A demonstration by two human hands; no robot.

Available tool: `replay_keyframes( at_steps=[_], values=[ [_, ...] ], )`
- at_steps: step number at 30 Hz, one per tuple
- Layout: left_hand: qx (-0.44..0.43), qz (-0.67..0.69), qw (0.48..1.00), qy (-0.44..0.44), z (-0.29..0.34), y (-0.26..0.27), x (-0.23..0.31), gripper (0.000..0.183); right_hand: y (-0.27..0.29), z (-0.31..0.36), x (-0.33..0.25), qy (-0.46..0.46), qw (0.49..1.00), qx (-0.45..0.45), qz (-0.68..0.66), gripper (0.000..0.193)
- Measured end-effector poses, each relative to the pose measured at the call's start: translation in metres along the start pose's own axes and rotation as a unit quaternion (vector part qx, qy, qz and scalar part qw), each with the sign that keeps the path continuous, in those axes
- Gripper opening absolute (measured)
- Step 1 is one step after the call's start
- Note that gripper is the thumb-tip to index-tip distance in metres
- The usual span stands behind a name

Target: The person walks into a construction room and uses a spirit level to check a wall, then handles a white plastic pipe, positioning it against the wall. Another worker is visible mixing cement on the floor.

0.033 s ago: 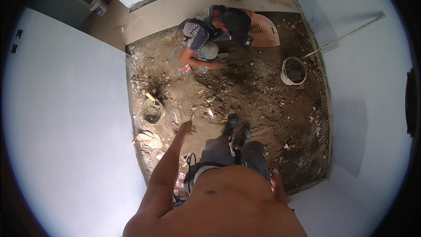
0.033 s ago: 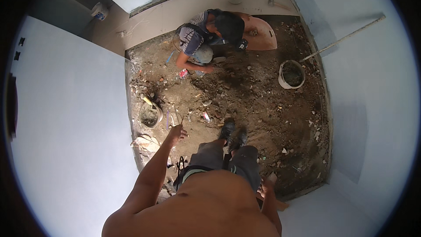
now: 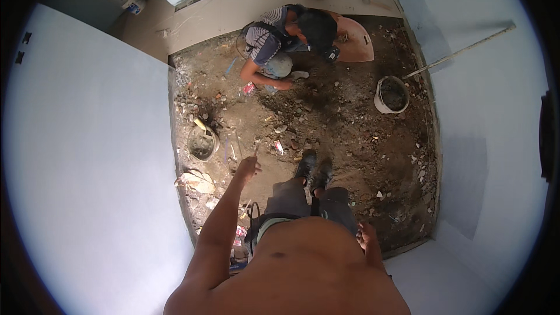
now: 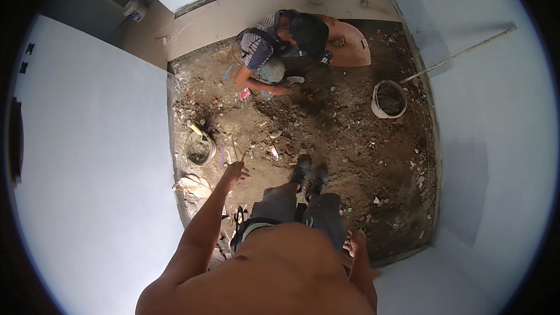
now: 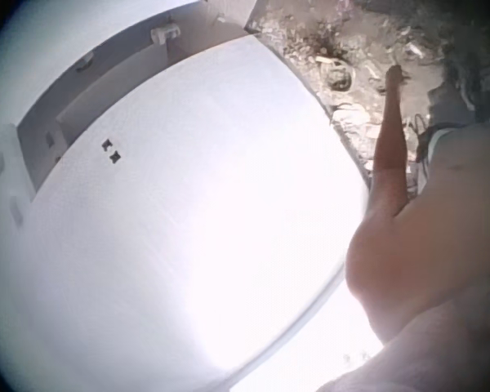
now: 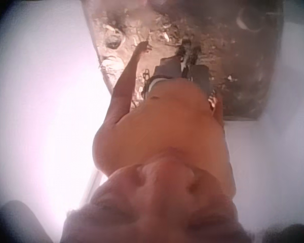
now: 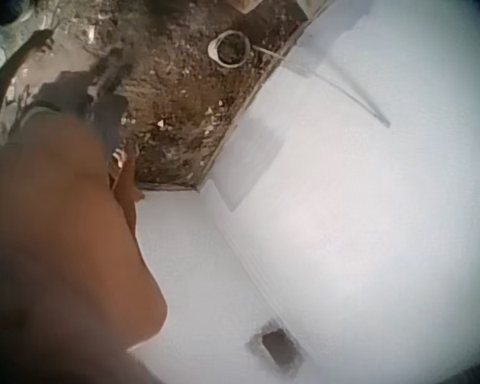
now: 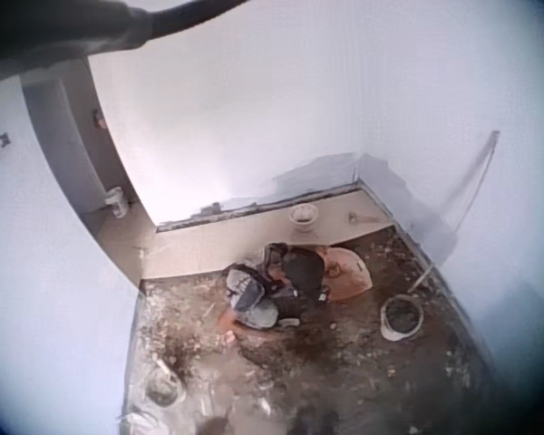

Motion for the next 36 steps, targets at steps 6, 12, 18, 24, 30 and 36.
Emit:
replay_keyframes(
  at_steps=[6,12,18,24,30,36],
  values=[
    [0.216,-0.183,0.942,-0.177,0.085,0.005,0.026,0.046,-0.036,-0.038,-0.147,0.120,0.968,-0.062,0.213,0.044],
    [0.217,-0.046,0.972,-0.084,0.116,0.026,-0.016,0.041,-0.092,-0.042,-0.205,0.146,0.929,-0.096,0.328,0.036],
    [0.259,0.084,0.930,-0.248,0.129,0.079,0.022,0.040,-0.154,-0.061,-0.205,0.097,0.879,-0.133,0.448,0.034],
    [0.260,0.179,0.915,-0.253,0.117,0.184,0.035,0.027,-0.250,-0.033,-0.235,0.136,0.876,-0.050,0.459,0.039],
    [0.210,0.311,0.923,-0.088,0.051,0.261,-0.100,0.028,-0.386,0.039,-0.286,0.192,0.830,-0.085,0.516,0.033],
    [0.106,0.508,0.813,0.264,0.049,0.136,-0.270,0.033,-0.451,0.097,-0.295,0.095,0.818,-0.119,0.554,0.031]
  ],
)
Point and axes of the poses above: each hand's wrist, its own z-axis away from the middle knuckle, its own y-axis out of the back of the hand, x = y × z, the point moved 7 cm from there along -z, towards the middle knuckle, and after that the axes turned 7 degrees about y, right-handed, at the moved point
